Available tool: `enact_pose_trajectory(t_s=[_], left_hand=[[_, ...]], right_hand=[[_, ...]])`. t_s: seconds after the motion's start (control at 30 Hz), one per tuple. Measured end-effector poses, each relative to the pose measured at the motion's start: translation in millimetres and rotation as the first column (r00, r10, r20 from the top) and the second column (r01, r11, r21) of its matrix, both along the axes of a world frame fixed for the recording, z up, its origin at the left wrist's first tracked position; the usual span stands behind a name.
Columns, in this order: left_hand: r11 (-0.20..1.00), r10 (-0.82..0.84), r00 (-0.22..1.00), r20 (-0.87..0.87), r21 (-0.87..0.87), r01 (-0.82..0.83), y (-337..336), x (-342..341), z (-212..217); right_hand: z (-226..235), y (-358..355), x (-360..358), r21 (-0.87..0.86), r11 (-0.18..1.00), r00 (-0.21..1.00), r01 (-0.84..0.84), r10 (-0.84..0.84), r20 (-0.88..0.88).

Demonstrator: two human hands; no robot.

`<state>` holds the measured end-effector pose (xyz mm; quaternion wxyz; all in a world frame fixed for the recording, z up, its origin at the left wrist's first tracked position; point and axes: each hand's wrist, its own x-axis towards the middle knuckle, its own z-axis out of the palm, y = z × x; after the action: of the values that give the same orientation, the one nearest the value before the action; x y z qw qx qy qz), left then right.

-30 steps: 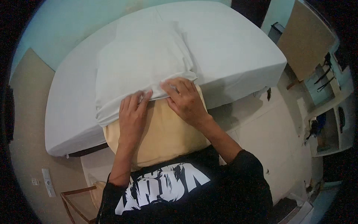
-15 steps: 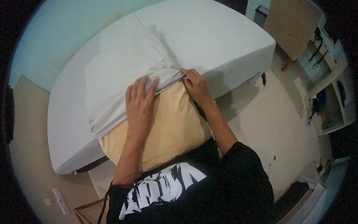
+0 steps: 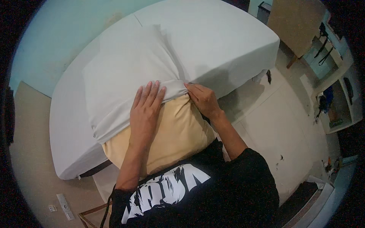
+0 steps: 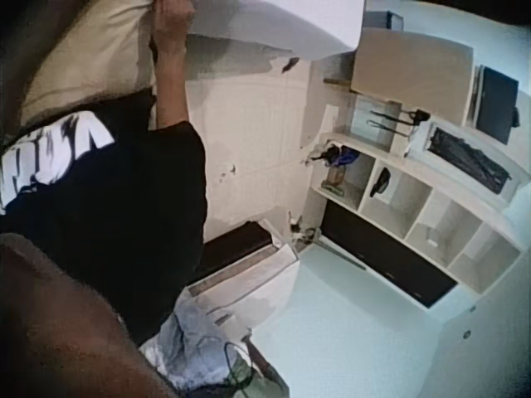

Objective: Putting a white pillowcase on a yellow pillow and placing it on a bed.

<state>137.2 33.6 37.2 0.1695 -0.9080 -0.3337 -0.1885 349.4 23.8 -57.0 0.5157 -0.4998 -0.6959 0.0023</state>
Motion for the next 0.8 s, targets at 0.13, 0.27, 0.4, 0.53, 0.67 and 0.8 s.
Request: enact_pose_trajectory(t_s=[0.13,0.27,0.4,0.53,0.67,0.8], left_hand=[[0.998,-0.026,1.0,0.006,-0.064,0.026,-11,-8,-2],[0.996,-0.006,0.997,0.075,-0.088,0.013,-9,-6,-9],[0.992,0.08,0.99,0.113,-0.107,-0.068,-25,-13,2],[0.922,0.384,0.886,0.261,-0.166,-0.351,-42,-67,2],[0.807,0.588,0.717,0.374,-0.337,-0.485,-53,-93,-15],[0.809,0.586,0.701,0.406,-0.348,-0.475,-45,-87,-26]], right_hand=[[8,-6,1,-0.037,0.999,0.998,-0.029,0.031,0.054],[-2,-2,3,-0.149,0.972,0.955,-0.183,0.14,-0.261],[-14,3,4,-0.188,0.809,0.538,-0.557,0.179,-0.824],[10,20,-1,-0.22,0.586,0.359,-0.78,0.131,-0.924],[28,39,-19,-0.188,0.433,0.164,-0.881,-0.094,-0.982],[28,47,-32,-0.137,0.621,0.145,-0.771,-0.038,-0.989]])
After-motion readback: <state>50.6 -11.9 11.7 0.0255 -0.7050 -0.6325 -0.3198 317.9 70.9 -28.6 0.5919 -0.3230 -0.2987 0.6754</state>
